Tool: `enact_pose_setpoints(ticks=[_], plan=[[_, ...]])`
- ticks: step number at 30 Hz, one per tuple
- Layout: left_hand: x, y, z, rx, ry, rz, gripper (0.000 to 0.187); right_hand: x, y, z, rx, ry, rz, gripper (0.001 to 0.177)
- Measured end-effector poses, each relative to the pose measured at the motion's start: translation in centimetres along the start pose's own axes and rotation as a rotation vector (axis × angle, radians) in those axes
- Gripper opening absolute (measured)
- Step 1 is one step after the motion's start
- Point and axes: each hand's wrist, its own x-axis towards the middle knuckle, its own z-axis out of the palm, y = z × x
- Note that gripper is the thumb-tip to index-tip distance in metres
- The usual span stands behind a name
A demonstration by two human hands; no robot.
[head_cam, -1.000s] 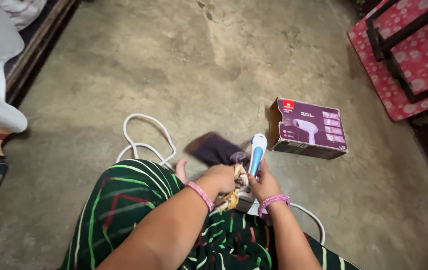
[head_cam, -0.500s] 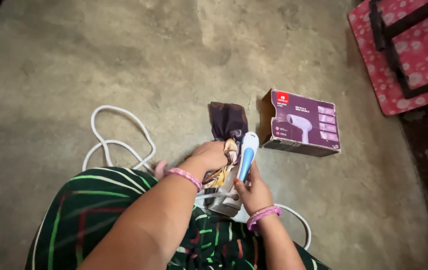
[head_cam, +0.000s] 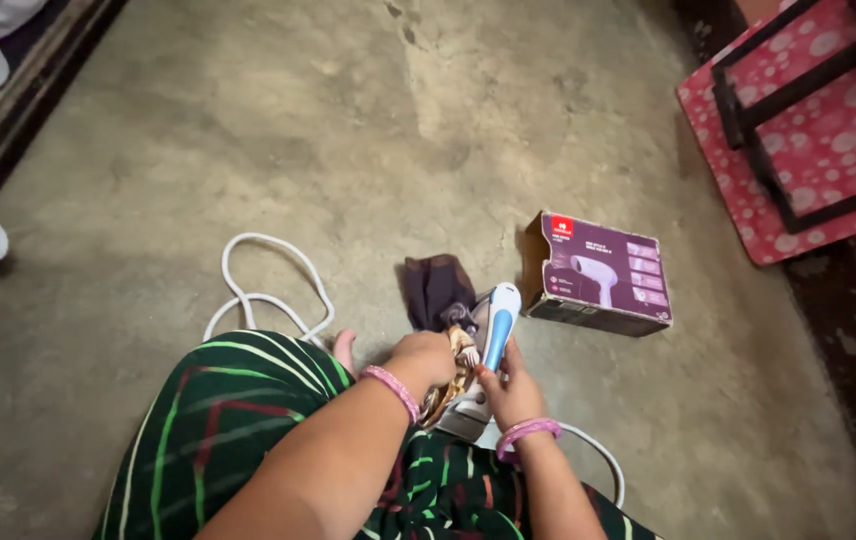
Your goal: The person wipes the surface of a cardboard box and an electric iron with a cloth. They hold the box and wipe it, then place it down and wipe the iron's body and soleplate.
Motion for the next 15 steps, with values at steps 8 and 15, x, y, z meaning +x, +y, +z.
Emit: enact_pose_setpoints(ticks=[8, 15], plan=[[1.0, 0.3, -1.6, -1.090, -0.101, 0.327, 0.045, -6.3, -7.8, -3.3, -0.026, 0.435, -0.761, 0.088], [-3.5, 1.8, -3.0, -1.324, -0.649, 0.452, 0.057, -3.5, -2.2, -5.4, -0.085, 0.570, -0.689, 0.079]])
